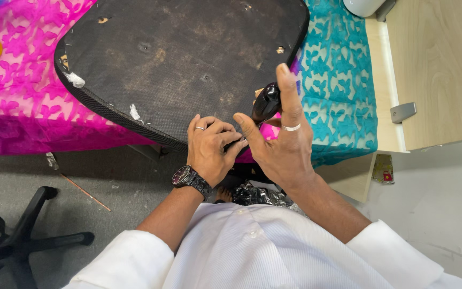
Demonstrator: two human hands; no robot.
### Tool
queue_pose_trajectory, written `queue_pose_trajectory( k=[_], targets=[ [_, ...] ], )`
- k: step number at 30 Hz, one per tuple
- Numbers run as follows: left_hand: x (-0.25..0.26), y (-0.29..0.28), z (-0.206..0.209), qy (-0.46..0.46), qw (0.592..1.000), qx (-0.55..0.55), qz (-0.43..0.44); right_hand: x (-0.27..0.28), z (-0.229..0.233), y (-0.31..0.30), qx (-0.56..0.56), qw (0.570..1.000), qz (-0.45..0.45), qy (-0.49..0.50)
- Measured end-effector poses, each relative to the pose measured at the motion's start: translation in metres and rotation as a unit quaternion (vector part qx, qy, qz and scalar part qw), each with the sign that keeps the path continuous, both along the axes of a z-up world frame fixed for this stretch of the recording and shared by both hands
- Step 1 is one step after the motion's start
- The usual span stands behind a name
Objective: The person uses a screwdriver to fasten screws into the underside of a black chair seat. They pick up screws from a small yellow container and tighten them one by one while the chair rests on a patterned cloth.
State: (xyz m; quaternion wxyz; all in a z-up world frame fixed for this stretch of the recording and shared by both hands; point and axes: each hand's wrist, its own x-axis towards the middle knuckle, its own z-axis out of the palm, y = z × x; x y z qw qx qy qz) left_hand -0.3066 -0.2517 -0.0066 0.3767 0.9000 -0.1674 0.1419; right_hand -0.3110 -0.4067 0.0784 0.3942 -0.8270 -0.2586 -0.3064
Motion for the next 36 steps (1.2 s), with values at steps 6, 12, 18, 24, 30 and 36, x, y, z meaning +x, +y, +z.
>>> queue_pose_trajectory(
  k=[6, 12, 18, 24, 30, 36],
  targets=[
    [0.0, -0.002, 0.002, 0.007, 1.0, -0.015, -0.005, 0.002, 0.014, -0.004, 0.009, 0.999, -0.038, -0.027],
    [0.001, -0.001, 0.001, 0.017, 1.0, -0.013, -0.001, -0.009, 0.026, 0.0, 0.009, 0.998, -0.009, -0.058],
    [0.002, 0.001, 0.001, 0.023, 1.0, -0.017, 0.001, -0.01, 0.028, 0.002, 0.012, 0.998, -0.04, -0.043],
    [0.0, -0.001, 0.002, 0.026, 0.999, -0.032, 0.001, -0.013, 0.031, -0.002, 0.011, 0.999, -0.039, -0.033],
    [0.001, -0.001, 0.002, 0.026, 0.999, -0.026, 0.0, -0.017, 0.033, 0.003, 0.027, 1.0, 0.004, -0.007],
    [0.001, -0.001, 0.001, 0.028, 0.999, -0.028, 0.003, -0.015, 0.034, 0.008, 0.048, 0.999, 0.023, 0.009]
  ],
)
